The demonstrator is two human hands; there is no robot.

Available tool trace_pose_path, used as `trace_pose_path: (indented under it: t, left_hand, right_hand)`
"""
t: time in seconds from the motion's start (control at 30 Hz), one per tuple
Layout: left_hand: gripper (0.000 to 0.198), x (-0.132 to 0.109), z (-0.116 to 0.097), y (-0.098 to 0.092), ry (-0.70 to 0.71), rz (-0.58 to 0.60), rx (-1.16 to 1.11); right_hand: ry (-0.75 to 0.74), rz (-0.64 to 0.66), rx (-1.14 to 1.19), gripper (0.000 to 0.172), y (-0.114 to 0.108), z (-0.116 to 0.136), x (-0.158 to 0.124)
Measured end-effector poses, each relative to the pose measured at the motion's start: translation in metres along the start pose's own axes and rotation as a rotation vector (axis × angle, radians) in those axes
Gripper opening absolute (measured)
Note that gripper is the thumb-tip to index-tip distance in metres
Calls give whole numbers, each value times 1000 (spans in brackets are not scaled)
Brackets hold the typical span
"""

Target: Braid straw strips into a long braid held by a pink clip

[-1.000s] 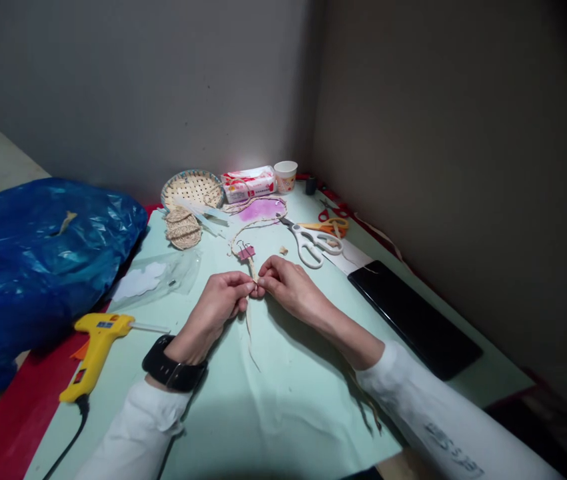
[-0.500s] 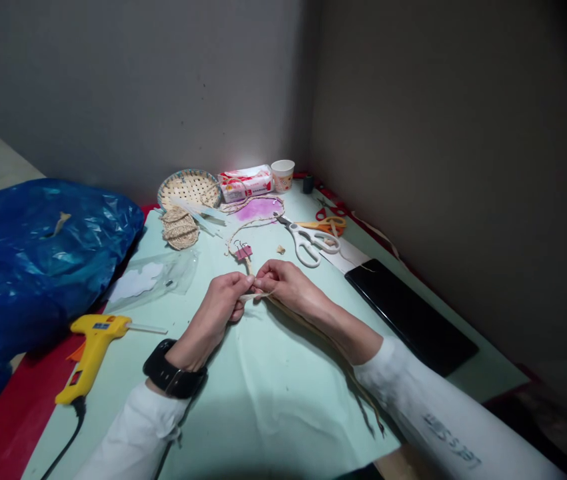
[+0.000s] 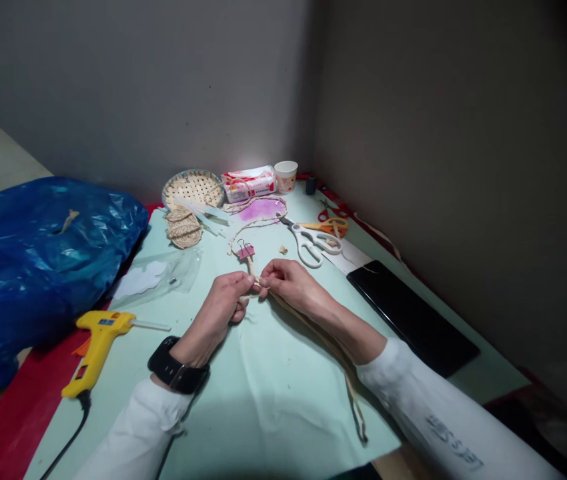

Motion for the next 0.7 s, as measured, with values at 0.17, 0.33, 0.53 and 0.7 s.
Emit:
trace_pose_path:
  t: [0.17,0.33,0.53,0.7]
  left_hand:
    - [21,1,3,-3,5,-28,-37]
    - [19,1,4,-5,-7,-5,-71]
    - [15,2,9,-11,-103,47,-128]
    - [17,5,13,-14,-155,1,-169]
  right_hand:
    - [-13,12,-54,7,0,9,-4]
    - [-11,33,-93,10,-2,13,-6]
    - [89,116,-64,9,-5,5,-8]
    - [98,164,-285,11,-19,19,-14]
Point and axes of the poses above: each hand's wrist, its own x-axis towards the middle knuckle, its own y-axis out of the palm, z = x × y, the point moved 8 cm from there along x, towards the middle knuckle, and after that the axes turned 5 degrees about z, right-handed, at the moved point
